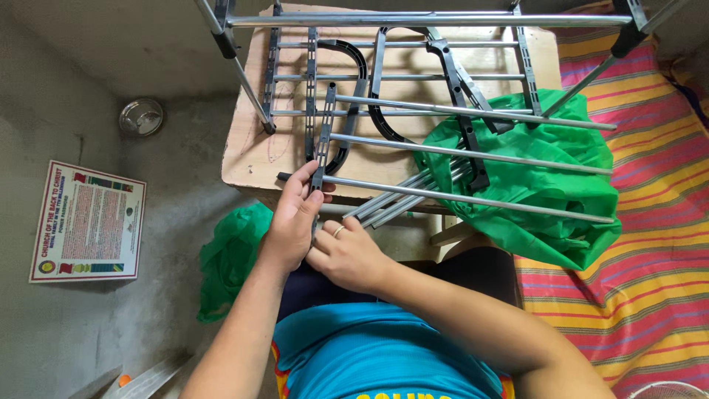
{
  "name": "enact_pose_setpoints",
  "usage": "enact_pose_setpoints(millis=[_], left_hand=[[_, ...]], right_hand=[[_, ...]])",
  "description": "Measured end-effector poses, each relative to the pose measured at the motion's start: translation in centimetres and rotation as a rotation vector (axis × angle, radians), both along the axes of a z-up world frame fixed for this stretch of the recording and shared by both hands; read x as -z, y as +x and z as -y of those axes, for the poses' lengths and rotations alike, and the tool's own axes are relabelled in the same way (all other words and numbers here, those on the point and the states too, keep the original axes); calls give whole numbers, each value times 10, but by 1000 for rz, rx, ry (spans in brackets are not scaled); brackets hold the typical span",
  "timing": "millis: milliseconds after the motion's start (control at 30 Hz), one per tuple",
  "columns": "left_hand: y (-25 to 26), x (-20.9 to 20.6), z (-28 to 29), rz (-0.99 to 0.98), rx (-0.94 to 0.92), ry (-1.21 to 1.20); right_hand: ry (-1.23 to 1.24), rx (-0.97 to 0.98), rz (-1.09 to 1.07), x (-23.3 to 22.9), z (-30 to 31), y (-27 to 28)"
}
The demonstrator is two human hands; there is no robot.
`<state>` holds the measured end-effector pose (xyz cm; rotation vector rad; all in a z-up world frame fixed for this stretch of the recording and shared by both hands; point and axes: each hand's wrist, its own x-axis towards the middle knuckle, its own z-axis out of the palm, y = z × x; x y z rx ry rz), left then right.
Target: The person disassembles a folding metal clothes-drying rack, detaching plastic end frames and pulling aluminum tubes free, places the loose tubes into a green plastic bag, then reassembles the rack by reinserting the tubes and reattaching the plastic frame pieces.
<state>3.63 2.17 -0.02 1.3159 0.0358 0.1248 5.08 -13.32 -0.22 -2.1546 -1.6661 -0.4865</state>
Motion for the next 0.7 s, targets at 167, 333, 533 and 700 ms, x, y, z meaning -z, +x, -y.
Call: enact_pose_setpoints(millis=[167, 333, 533, 700], left_hand=[[4, 2, -5, -7, 14, -4], [7, 4, -8, -8, 19, 13], [2, 7, -16, 18, 5, 50], [4, 12, -16, -7, 10, 27]], right_hand=[[-7, -48, -33, 0, 0, -10], [-36, 123, -26, -9, 19, -7], [-102, 112, -24, -14, 39, 2], [-40, -83, -21, -12, 22, -4]])
